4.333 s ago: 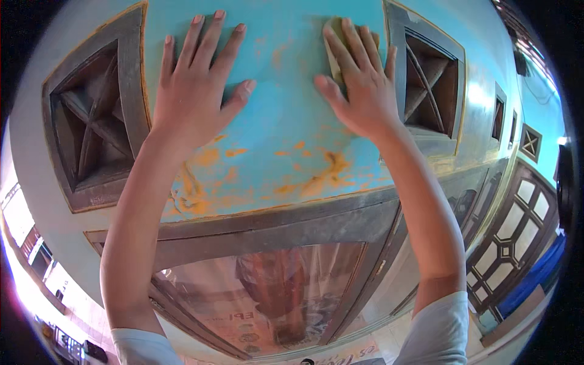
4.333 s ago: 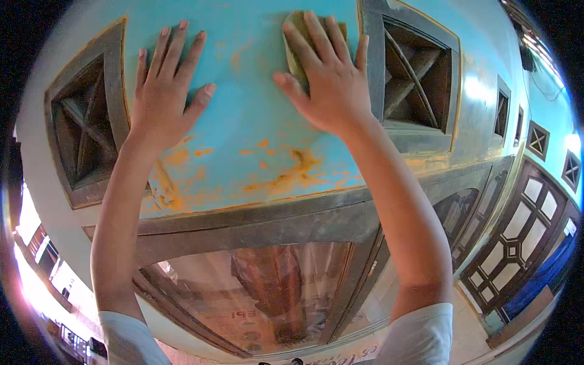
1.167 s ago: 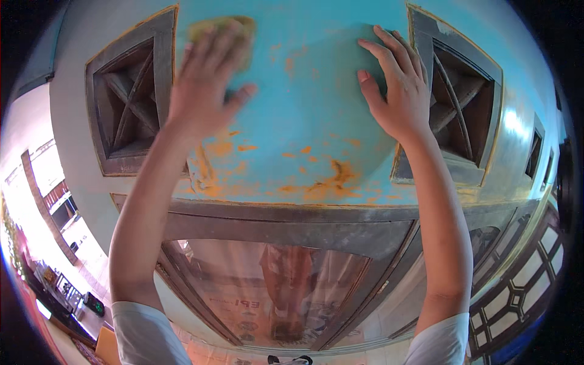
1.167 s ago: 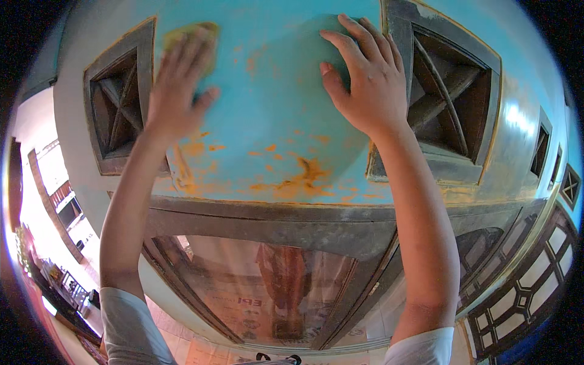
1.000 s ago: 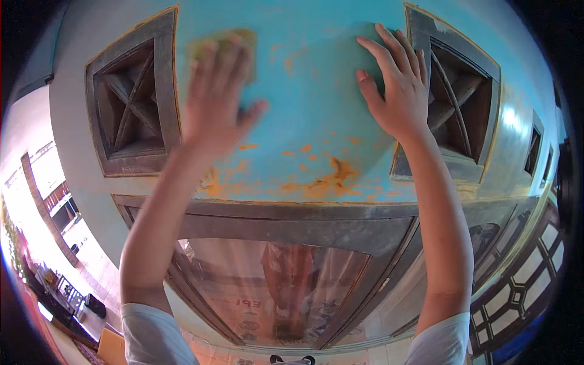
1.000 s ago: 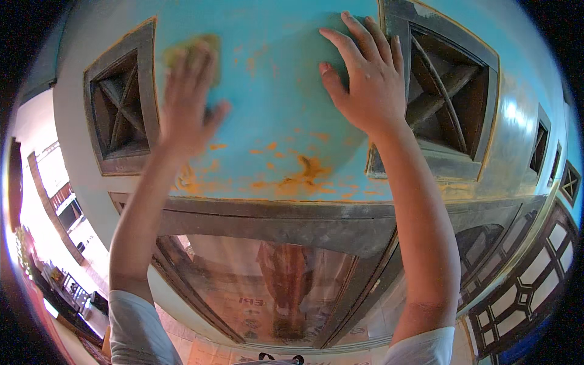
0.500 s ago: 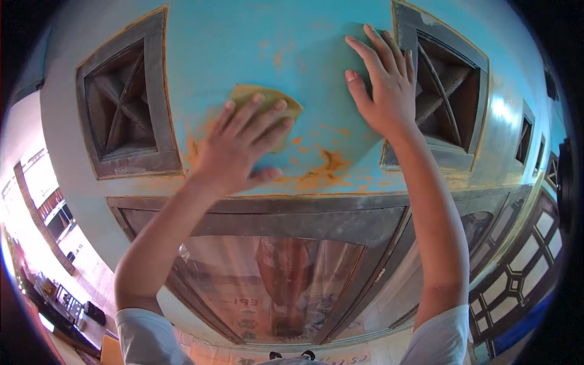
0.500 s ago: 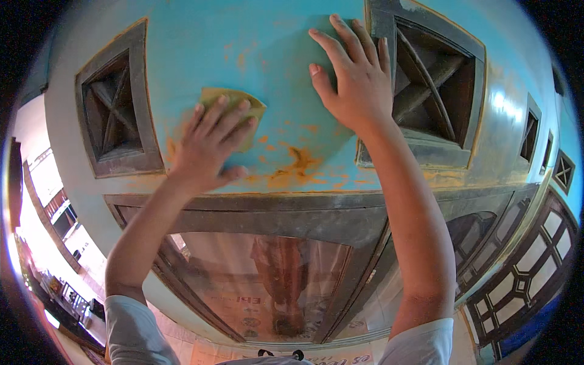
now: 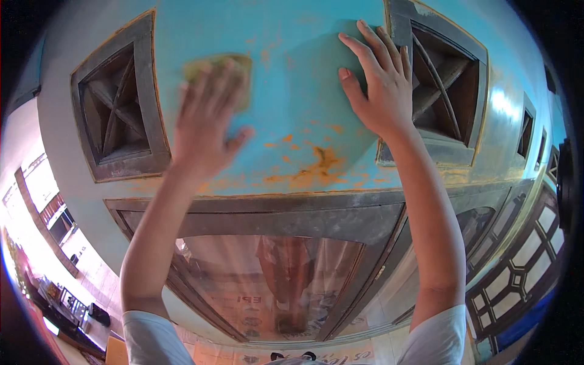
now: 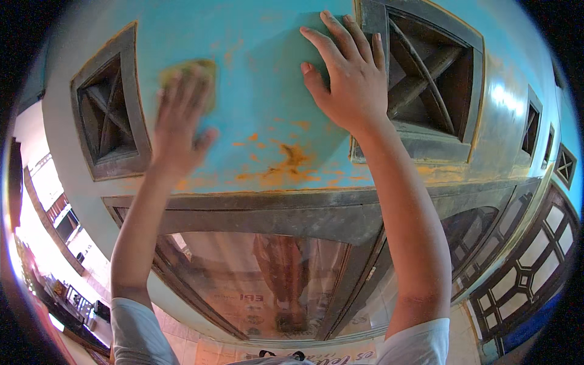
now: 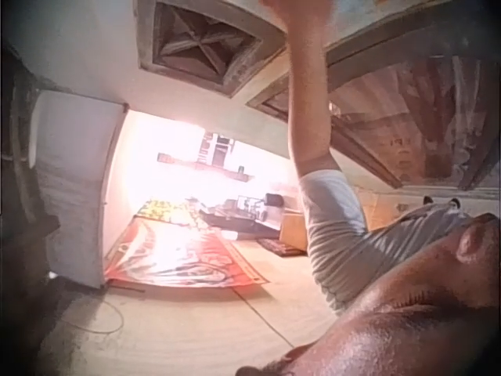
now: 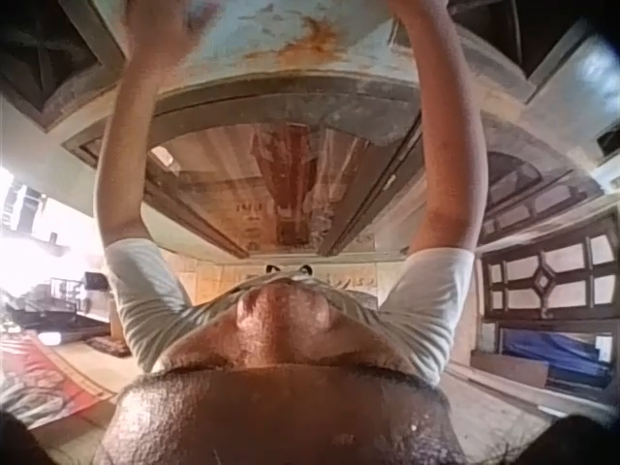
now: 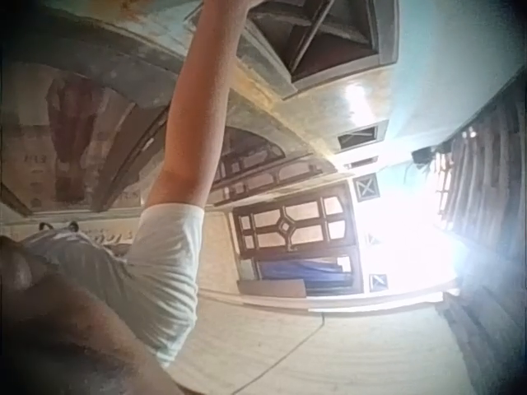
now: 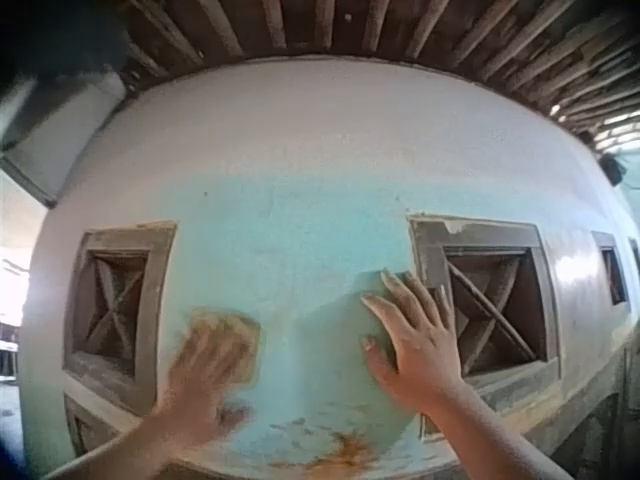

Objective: The recorder uses a piece of sandpaper to sand a painted wall surface located above a glass-fronted cabinet.

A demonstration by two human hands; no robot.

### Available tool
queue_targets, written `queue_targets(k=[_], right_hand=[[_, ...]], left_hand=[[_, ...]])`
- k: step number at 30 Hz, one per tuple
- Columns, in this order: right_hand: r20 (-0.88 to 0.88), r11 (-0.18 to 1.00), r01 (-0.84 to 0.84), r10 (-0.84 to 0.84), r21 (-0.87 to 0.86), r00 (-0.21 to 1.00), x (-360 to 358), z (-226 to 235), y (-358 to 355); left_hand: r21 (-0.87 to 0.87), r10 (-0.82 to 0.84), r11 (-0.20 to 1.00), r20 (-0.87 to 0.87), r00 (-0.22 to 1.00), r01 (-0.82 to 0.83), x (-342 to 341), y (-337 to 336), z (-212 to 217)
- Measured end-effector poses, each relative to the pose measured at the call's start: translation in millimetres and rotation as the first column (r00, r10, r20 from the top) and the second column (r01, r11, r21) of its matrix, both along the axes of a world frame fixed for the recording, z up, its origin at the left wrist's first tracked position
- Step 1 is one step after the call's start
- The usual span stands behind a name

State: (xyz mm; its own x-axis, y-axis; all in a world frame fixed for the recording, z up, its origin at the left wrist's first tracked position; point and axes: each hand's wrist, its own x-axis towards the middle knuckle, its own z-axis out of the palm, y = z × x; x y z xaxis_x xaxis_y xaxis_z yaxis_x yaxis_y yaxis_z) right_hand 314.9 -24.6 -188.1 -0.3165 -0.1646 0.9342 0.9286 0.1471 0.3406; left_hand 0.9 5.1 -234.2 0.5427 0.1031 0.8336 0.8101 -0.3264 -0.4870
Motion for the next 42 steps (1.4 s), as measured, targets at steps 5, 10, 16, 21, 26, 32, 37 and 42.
queue_targets(k=[5, 10, 16, 21, 26, 32, 37, 42], right_hand=[[-0.007, 1.000, 0.008, -0.008, -0.001, 1.000, 7, -12, 1], [0.008, 0.998, 0.020, -0.019, -0.052, 1.000, 12, -32, -11], [-0.006, 0.990, -0.009, 0.009, -0.139, 1.000, 26, -50, -13], [-0.008, 0.989, 0.092, -0.093, -0.114, 0.996, 50, -43, -14], [-0.064, 0.998, 0.033, -0.037, -0.061, 0.997, 71, -28, -3], [-0.123, 0.997, -0.020, 0.012, -0.068, 0.992, 74, -33, -4], [-0.135, 0.996, -0.071, 0.064, -0.048, 0.989, 70, -33, -1], [-0.159, 0.997, -0.066, 0.060, -0.034, 0.985, 79, -33, -1]], left_hand=[[0.052, -0.075, 0.997, 0.220, 0.973, 0.065, 37, -8, -36], [-0.055, -0.005, 0.998, -0.028, 1.000, 0.004, 40, -15, -32], [0.055, -0.049, 0.998, 0.124, 0.991, 0.043, 67, -8, -7], [-0.017, -0.092, 0.996, -0.122, 0.988, 0.091, 82, -16, -4], [0.206, -0.007, 0.978, 0.078, 0.997, -0.009, 83, -1, 52], [-0.006, -0.099, 0.995, -0.130, 0.987, 0.099, 131, -19, -4], [0.264, -0.037, 0.964, 0.049, 0.998, 0.023, 116, 3, 95], [0.180, -0.165, 0.969, -0.047, 0.985, 0.171, 165, -2, 37]])
